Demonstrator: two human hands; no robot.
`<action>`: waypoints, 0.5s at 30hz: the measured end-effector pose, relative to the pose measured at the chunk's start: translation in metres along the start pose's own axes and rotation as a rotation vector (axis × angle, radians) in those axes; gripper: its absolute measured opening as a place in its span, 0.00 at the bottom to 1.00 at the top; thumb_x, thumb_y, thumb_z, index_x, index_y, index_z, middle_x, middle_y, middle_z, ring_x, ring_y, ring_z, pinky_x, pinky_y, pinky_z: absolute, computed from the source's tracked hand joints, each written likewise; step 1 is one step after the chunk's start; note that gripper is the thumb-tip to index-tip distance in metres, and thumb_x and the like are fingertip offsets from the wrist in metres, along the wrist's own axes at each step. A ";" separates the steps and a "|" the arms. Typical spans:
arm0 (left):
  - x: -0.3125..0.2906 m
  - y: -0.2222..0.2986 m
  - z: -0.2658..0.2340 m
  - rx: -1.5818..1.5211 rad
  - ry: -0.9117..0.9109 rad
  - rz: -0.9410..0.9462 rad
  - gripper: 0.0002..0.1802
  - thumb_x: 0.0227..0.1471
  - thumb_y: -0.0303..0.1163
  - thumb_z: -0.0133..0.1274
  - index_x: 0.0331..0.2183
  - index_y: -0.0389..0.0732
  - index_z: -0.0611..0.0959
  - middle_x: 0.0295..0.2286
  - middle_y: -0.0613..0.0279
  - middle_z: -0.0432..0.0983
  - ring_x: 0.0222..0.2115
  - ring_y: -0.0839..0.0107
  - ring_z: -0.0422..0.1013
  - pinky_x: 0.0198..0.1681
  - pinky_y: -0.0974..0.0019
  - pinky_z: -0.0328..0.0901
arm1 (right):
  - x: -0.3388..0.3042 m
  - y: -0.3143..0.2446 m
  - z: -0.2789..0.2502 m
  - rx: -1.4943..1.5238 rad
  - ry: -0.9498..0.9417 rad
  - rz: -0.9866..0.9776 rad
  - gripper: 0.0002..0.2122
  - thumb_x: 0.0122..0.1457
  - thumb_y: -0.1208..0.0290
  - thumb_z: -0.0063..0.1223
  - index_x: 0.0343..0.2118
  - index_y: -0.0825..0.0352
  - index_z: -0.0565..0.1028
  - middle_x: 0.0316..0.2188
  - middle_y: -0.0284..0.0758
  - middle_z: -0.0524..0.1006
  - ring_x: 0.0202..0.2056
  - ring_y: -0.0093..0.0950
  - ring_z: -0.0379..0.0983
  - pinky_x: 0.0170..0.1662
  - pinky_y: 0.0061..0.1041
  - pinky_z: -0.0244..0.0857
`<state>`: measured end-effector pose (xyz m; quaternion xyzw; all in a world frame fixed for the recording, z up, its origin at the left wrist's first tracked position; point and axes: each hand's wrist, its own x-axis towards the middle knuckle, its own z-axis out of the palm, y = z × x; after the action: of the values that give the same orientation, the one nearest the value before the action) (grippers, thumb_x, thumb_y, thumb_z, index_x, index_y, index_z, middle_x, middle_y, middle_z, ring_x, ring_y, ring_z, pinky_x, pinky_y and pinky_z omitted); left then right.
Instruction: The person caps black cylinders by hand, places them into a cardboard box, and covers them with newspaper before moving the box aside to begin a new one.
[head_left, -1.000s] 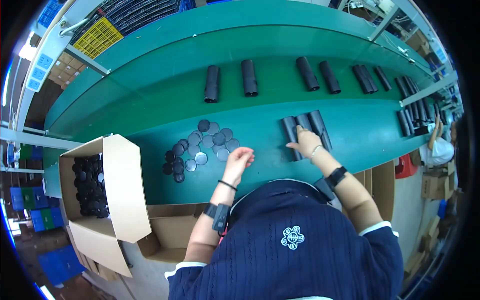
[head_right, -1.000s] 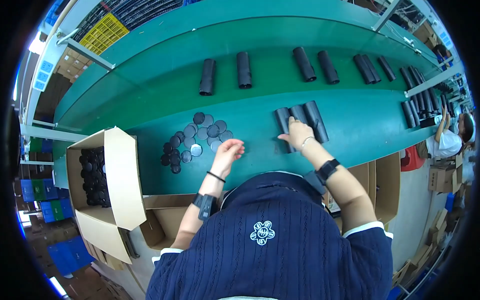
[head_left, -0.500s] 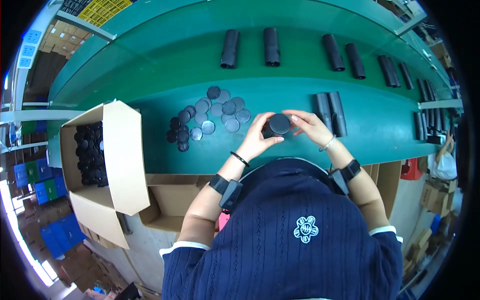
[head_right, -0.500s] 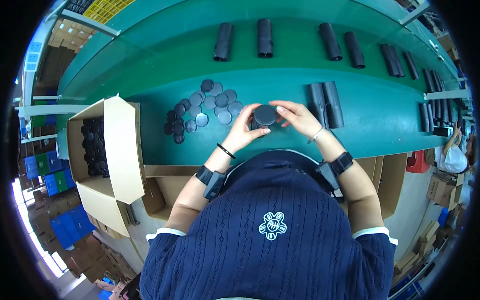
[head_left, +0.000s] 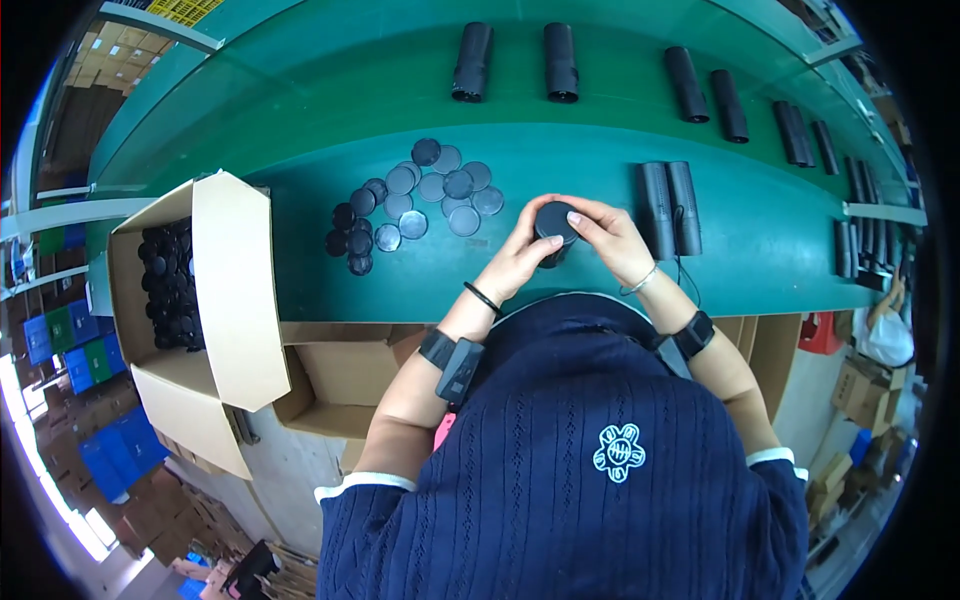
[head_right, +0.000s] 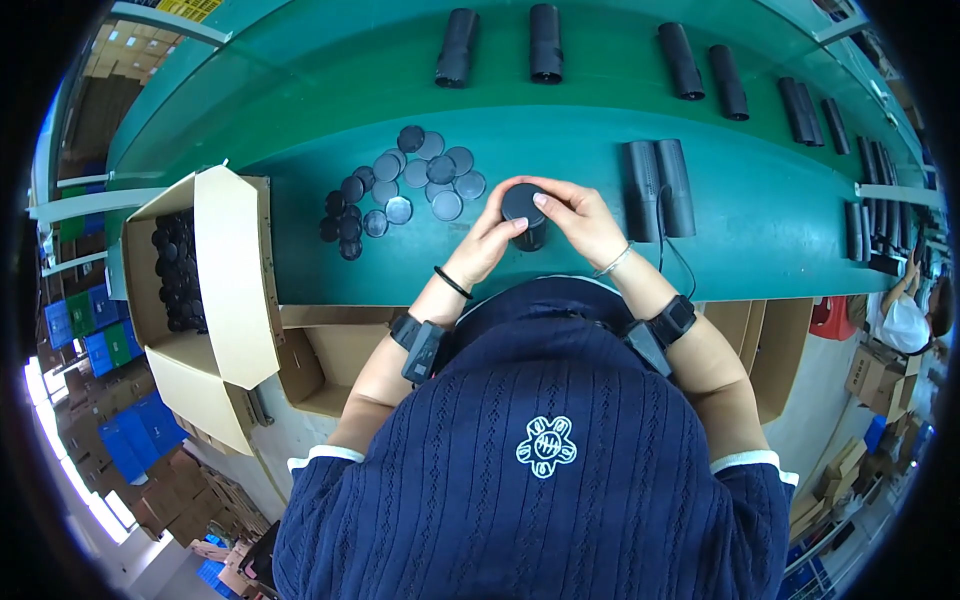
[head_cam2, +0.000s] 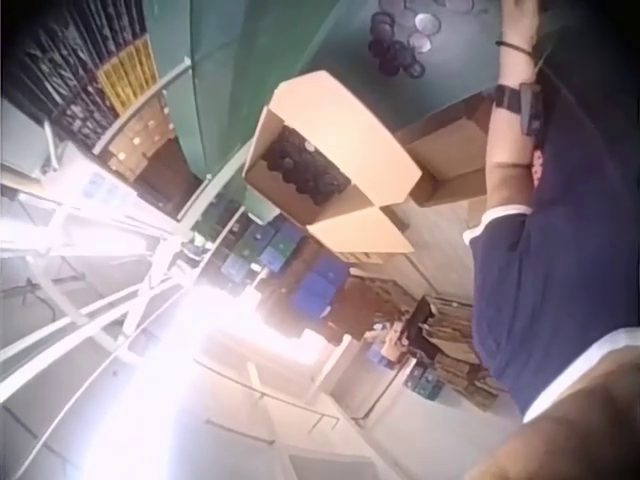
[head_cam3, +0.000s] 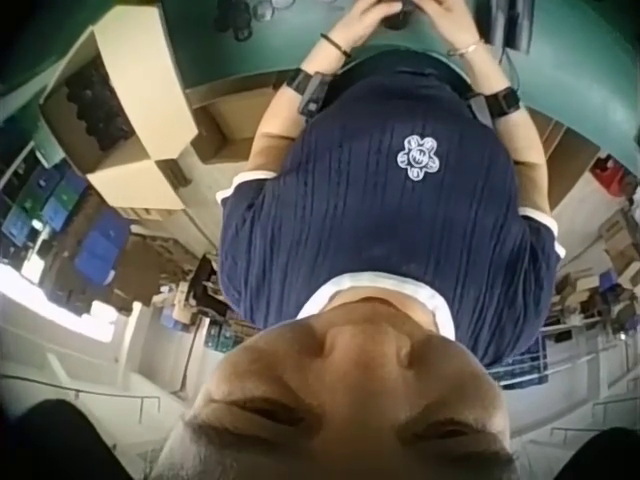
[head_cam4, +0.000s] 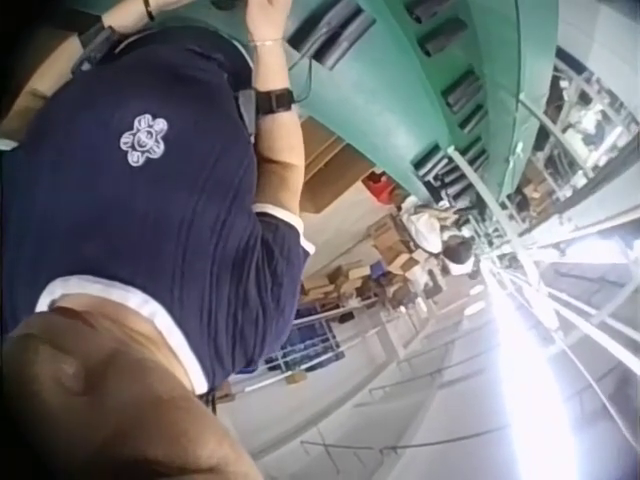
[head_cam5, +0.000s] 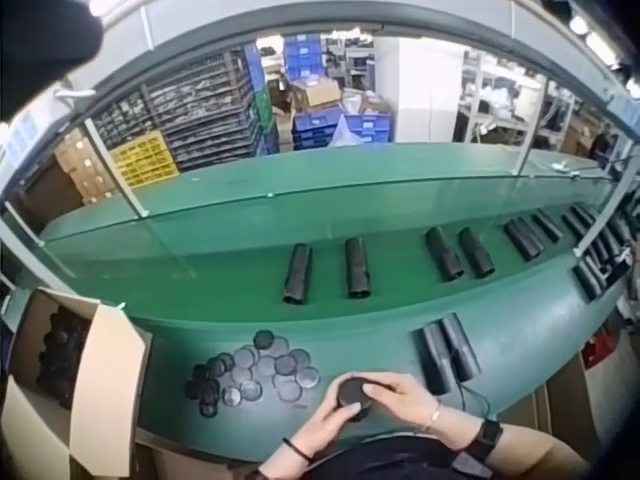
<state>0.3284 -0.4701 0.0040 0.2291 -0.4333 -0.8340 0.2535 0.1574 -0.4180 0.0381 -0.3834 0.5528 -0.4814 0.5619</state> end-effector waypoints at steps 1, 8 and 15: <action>0.002 0.001 0.001 0.016 0.011 0.011 0.35 0.51 0.28 0.51 0.58 0.40 0.55 0.50 0.58 0.59 0.52 0.70 0.58 0.53 0.67 0.57 | 0.000 0.001 0.000 -0.023 -0.009 0.002 0.15 0.59 0.73 0.49 0.50 0.69 0.72 0.43 0.34 0.75 0.44 0.22 0.70 0.50 0.21 0.62; 0.005 -0.009 0.011 0.152 0.115 0.050 0.30 0.51 0.27 0.51 0.54 0.39 0.59 0.47 0.58 0.59 0.49 0.69 0.58 0.52 0.68 0.58 | -0.010 -0.004 0.011 0.063 0.048 -0.020 0.17 0.57 0.76 0.50 0.51 0.70 0.70 0.43 0.33 0.75 0.43 0.20 0.70 0.48 0.20 0.63; 0.006 -0.003 0.005 0.515 0.063 0.200 0.48 0.39 0.32 0.65 0.55 0.39 0.53 0.50 0.50 0.54 0.54 0.59 0.55 0.55 0.58 0.56 | -0.009 -0.008 -0.005 -0.099 -0.171 -0.094 0.30 0.49 0.71 0.61 0.56 0.65 0.63 0.52 0.37 0.68 0.53 0.30 0.64 0.55 0.28 0.59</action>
<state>0.3204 -0.4695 0.0035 0.2679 -0.6432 -0.6597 0.2815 0.1520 -0.4103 0.0474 -0.4758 0.5075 -0.4449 0.5640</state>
